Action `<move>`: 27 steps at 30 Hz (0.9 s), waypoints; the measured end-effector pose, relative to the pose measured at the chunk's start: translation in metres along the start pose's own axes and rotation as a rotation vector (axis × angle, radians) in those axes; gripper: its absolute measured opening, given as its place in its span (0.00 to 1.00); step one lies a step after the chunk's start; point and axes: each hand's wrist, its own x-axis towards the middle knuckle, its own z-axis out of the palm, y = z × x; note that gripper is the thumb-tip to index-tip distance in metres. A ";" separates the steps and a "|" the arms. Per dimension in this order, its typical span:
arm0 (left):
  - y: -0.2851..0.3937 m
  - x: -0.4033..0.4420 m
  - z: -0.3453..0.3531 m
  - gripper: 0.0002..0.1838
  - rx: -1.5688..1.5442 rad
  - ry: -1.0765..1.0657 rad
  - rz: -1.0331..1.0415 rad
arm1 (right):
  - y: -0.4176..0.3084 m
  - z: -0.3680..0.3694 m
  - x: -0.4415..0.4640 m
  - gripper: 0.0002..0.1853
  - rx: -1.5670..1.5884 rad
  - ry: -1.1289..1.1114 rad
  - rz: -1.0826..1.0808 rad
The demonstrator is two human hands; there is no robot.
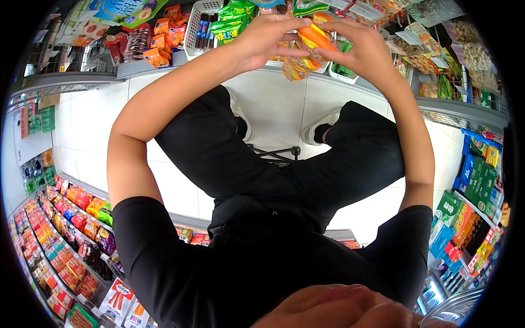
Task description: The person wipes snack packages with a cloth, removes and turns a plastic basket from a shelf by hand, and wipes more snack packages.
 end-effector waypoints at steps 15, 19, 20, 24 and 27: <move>-0.003 0.004 -0.008 0.19 -0.021 -0.012 0.066 | 0.007 0.018 -0.003 0.16 -0.017 0.145 -0.001; -0.003 0.007 -0.013 0.23 0.085 -0.027 0.084 | 0.016 0.019 -0.004 0.14 0.061 0.156 0.062; -0.002 0.009 -0.016 0.25 0.119 -0.033 0.097 | 0.015 0.013 -0.005 0.15 0.073 0.105 0.125; -0.016 0.032 -0.049 0.37 0.506 -0.137 0.126 | 0.019 0.004 -0.004 0.16 0.221 0.114 0.194; -0.014 0.028 -0.048 0.34 0.872 -0.138 0.254 | 0.020 -0.001 -0.004 0.16 0.309 0.114 0.245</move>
